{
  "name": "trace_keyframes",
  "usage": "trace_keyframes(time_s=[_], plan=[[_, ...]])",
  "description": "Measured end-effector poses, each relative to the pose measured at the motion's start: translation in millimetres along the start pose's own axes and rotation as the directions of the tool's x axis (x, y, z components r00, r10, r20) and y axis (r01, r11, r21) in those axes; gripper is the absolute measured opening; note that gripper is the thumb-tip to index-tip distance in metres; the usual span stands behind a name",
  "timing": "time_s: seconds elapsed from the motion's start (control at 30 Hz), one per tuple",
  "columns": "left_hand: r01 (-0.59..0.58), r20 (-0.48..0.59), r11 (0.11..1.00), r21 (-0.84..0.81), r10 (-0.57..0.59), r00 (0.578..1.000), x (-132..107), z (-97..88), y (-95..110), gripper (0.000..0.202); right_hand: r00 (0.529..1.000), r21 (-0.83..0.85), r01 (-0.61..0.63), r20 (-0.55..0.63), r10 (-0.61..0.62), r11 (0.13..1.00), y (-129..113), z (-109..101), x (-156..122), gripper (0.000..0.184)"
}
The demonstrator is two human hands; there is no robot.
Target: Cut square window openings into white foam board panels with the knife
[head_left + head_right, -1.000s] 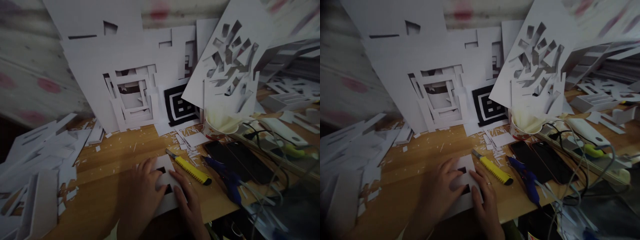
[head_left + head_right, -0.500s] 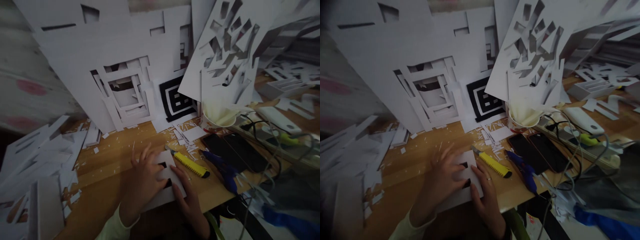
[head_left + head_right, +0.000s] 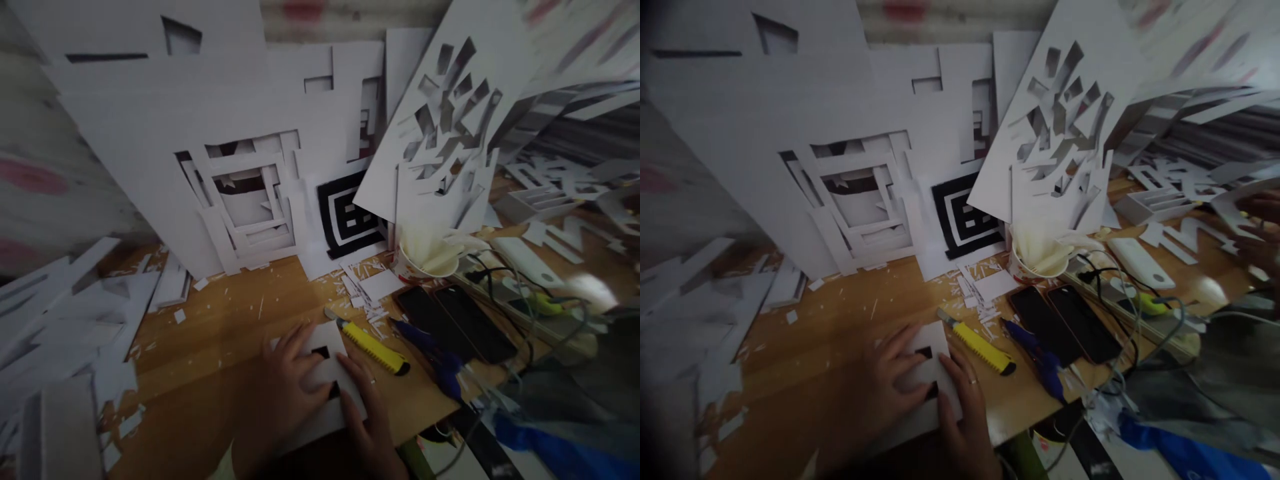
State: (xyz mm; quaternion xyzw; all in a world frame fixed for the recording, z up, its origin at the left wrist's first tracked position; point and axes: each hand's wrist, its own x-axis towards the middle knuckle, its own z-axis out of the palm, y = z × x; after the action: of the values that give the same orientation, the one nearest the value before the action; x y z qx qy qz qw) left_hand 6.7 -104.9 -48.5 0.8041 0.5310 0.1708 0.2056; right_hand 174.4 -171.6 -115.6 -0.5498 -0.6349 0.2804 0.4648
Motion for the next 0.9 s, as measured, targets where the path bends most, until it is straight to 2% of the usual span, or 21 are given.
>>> trace_keyframes(time_s=[0.1, 0.17, 0.2, 0.27, 0.33, 0.4, 0.47, 0.57, 0.67, 0.77, 0.9], plan=[[0.034, 0.064, 0.999, 0.016, -0.034, 0.997, 0, -14.2, 5, 0.021, 0.999, -0.002, 0.037, 0.003, -0.037, 0.999, -1, -2, 4, 0.046], [0.009, 0.065, 1.0, -0.026, -0.007, 0.998, -6, -29.1, 1, 0.031, 0.999, 0.006, 0.047, 0.001, -0.047, 0.999, -2, -2, 5, 0.046], [0.002, 0.04, 0.998, -0.067, 0.0, 0.999, -10, -37.5, -4, 0.036, 0.999, 0.013, 0.047, 0.004, -0.047, 0.999, -2, -2, 5, 0.045], [0.039, -0.05, 0.994, -0.1, -0.044, 0.998, -19, -54.2, -15, 0.03, 0.999, 0.024, 0.04, 0.008, -0.04, 0.999, -3, -1, 5, 0.044], [0.074, -0.131, 0.997, -0.034, -0.077, 0.988, -27, -67.2, -24, 0.017, 0.999, 0.027, 0.037, 0.006, -0.037, 0.999, -2, 0, 4, 0.043], [0.093, -0.149, 0.993, 0.068, -0.082, 0.985, -32, -72.5, -27, 0.012, 0.999, 0.027, 0.037, 0.002, -0.037, 0.999, -1, 0, 5, 0.042], [0.094, -0.097, 0.985, 0.146, -0.08, 0.992, -32, -69.8, -22, 0.012, 0.999, 0.03, 0.042, 0.006, -0.042, 0.999, 1, 0, 5, 0.041], [0.084, 0.013, 0.976, 0.2, -0.089, 0.996, -30, -57.7, -9, 0.025, 0.999, 0.015, 0.04, 0.018, -0.041, 0.999, 2, -1, 5, 0.042], [0.099, 0.038, 0.971, 0.218, -0.11, 0.993, -29, -47.3, -2, 0.02, 0.999, -0.004, 0.031, 0.016, -0.031, 1.0, 1, -2, 4, 0.042], [0.108, 0.031, 0.979, 0.174, -0.115, 0.993, -31, -41.3, -4, 0.016, 0.999, -0.003, 0.022, 0.023, -0.022, 1.0, 0, -3, 4, 0.041], [0.132, 0.022, 0.991, 0.027, -0.133, 0.991, -33, -36.3, -11, 0.015, 1.0, 0.003, 0.022, 0.014, -0.022, 1.0, -2, -3, 5, 0.041]])
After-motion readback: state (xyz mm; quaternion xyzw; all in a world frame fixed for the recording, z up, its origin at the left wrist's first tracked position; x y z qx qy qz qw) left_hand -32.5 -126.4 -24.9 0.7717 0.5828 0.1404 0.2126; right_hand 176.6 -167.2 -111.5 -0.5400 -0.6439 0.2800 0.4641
